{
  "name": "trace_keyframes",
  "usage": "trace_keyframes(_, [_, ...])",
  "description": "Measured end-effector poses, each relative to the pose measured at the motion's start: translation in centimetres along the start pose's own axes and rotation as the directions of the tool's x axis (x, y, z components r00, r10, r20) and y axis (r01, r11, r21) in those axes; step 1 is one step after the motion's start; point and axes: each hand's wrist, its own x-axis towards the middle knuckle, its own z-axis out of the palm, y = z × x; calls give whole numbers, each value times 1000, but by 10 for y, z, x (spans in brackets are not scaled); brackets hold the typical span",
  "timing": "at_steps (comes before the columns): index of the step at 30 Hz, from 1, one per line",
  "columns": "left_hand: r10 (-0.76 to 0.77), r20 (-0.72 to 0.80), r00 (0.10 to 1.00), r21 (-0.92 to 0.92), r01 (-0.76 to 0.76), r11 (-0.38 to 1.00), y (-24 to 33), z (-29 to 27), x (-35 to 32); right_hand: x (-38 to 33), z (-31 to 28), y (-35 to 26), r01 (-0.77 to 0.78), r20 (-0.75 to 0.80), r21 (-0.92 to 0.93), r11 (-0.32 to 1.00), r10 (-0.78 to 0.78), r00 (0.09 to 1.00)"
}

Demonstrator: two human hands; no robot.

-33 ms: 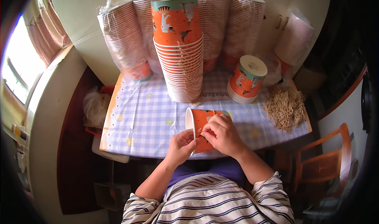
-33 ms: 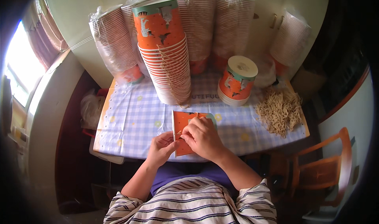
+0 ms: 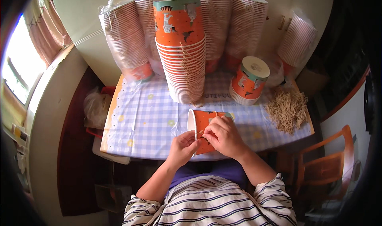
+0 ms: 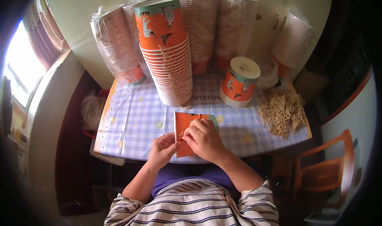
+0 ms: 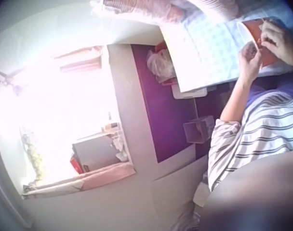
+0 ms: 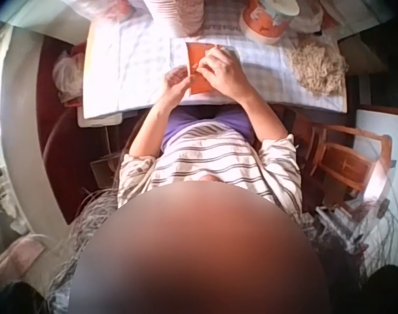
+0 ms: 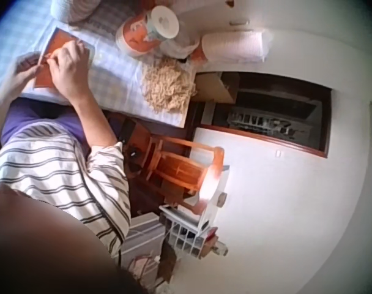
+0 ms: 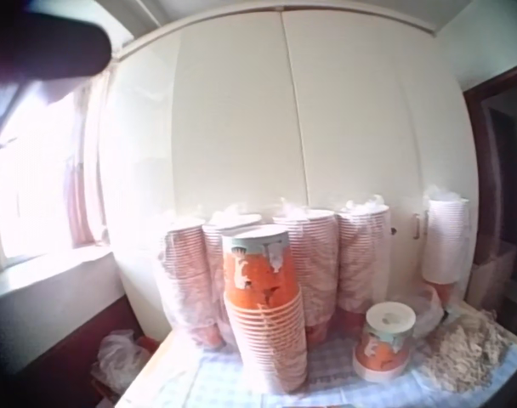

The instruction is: Preparing paper buckets by threading handle strings and stacking them.

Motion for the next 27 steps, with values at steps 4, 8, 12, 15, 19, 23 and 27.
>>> trace_keyframes(4, [-46, -16, 999, 60, 46, 997, -1, -8, -1, 2, 0, -3, 3, 41, 16, 1000, -4, 999])
trace_keyframes(8, [-58, -89, 994, 126, 69, 990, -3, -5, 0, 2, 2, -6, 20, 46, -62, 998, -17, 999])
trace_keyframes(12, [20, -141, 990, 165, 4, 986, -5, -2, 0, 1, 2, -11, 25, 83, -132, 991, -14, 996])
trace_keyframes(15, [8, -164, 986, 210, 27, 977, 1, -2, 2, -2, 4, -10, 16, 97, -134, 991, -3, 995])
trace_keyframes(19, [-16, -192, 981, 278, 70, 958, 3, 2, 2, -2, 5, -9, 14, 69, -117, 993, -6, 998])
trace_keyframes(23, [98, -203, 974, 351, -21, 936, -2, 1, 3, -3, 5, -10, 28, 50, -119, 992, -22, 998])
trace_keyframes(27, [40, -218, 975, 331, 36, 943, -1, 2, 3, -4, 5, -11, 30, 63, -122, 992, -22, 998])
